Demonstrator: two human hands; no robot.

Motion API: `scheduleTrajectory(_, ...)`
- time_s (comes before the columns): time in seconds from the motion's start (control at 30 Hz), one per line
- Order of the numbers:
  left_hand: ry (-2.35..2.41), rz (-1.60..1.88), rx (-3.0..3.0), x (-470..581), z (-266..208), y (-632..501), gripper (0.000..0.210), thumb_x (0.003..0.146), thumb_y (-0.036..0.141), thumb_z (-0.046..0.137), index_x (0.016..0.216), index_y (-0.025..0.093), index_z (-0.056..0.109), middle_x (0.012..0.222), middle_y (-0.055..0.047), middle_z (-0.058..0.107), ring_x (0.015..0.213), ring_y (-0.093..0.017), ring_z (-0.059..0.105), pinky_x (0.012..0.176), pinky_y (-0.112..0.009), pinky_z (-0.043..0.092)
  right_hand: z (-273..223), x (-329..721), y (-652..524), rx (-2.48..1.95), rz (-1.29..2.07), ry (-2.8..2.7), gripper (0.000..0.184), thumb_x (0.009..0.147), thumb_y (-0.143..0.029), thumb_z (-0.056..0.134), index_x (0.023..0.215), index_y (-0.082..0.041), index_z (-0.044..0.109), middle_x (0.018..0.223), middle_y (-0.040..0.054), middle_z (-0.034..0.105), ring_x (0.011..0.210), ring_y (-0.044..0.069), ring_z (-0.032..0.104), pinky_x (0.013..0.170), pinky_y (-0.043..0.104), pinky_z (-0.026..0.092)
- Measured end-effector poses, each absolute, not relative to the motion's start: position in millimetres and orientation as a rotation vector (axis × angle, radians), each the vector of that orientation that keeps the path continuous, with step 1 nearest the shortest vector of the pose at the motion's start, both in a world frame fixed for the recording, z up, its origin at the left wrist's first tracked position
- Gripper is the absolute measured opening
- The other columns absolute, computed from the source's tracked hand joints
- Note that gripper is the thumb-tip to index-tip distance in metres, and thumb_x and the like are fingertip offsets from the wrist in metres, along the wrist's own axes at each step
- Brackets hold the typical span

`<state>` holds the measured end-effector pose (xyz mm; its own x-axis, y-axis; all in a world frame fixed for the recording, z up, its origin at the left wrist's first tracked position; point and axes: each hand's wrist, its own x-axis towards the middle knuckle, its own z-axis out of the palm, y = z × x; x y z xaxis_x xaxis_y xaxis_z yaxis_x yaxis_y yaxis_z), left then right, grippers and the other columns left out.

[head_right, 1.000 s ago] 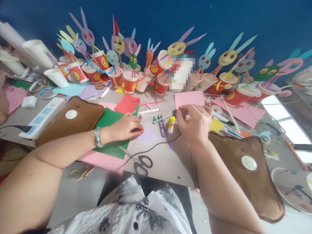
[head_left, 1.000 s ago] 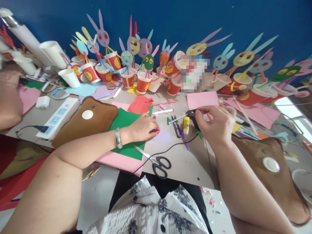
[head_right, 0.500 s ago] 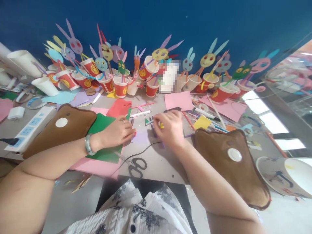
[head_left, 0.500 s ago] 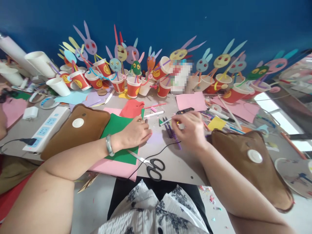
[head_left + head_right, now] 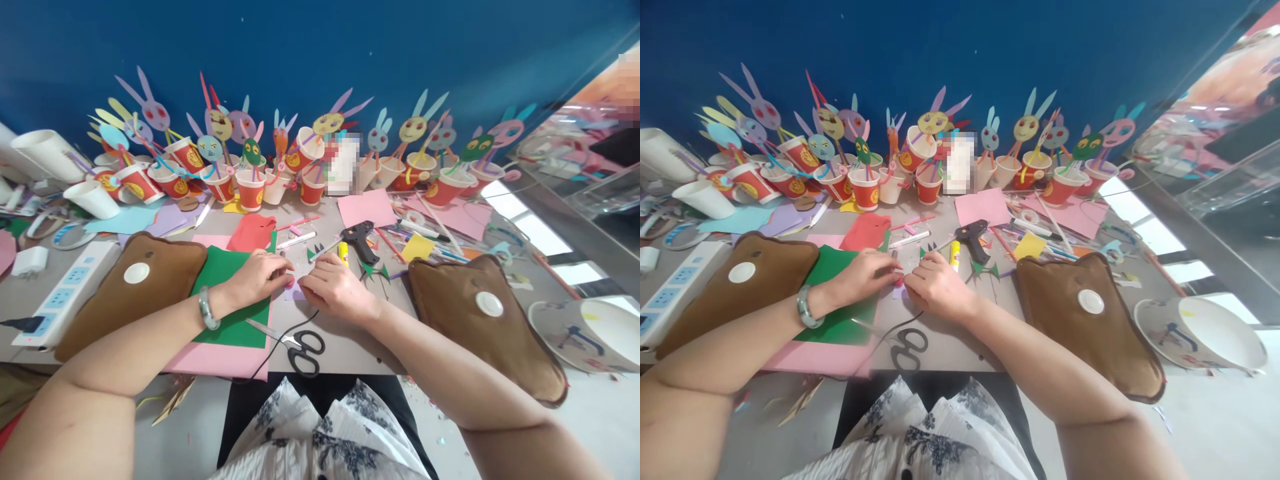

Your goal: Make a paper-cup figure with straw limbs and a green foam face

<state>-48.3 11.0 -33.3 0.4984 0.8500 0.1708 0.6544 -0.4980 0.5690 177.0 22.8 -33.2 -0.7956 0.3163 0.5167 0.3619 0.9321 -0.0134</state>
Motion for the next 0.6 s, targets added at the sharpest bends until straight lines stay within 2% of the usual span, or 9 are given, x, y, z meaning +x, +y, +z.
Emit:
scheduleTrajectory(0.17, 1.221, 0.615, 2.397, -47.6, -32.4, 9.4, 0.029, 0.096, 0.041, 0.06, 0.081, 0.018, 0.068, 0.08, 0.0, 0.07, 0.078, -0.016, 0.061, 0.084, -0.033, 0.035, -34.4, 177.2, 24.7, -0.503, -0.071, -2.562, 0.025, 0.097, -0.015, 0.045, 0.079, -0.019, 0.061, 0.065, 0.0002, 0.058, 0.065, 0.016, 0.047, 0.083, 0.033, 0.037)
scheduleTrajectory(0.4, 1.132, 0.612, 2.727, -47.4, -35.2, 7.4, 0.03, 0.1, 0.033, 0.052, 0.078, 0.016, 0.064, 0.077, -0.003, 0.067, 0.079, -0.018, 0.059, 0.082, -0.035, 0.033, -34.6, 177.8, 30.1, -0.515, -0.002, -2.539, 0.022, 0.096, -0.014, 0.046, 0.081, -0.018, 0.062, 0.066, 0.0002, 0.06, 0.064, 0.015, 0.049, 0.081, 0.033, 0.037)
scheduleTrajectory(0.6, 1.099, 0.573, 2.847, -49.0, -32.8, 7.5, 0.03, 0.101, 0.032, 0.05, 0.08, 0.017, 0.066, 0.077, -0.004, 0.066, 0.079, -0.018, 0.058, 0.081, -0.036, 0.033, -36.5, 177.0, 32.1, -0.527, -0.03, -2.471, 0.021, 0.094, -0.013, 0.048, 0.08, -0.018, 0.062, 0.063, -0.0005, 0.059, 0.063, 0.014, 0.05, 0.08, 0.032, 0.039)
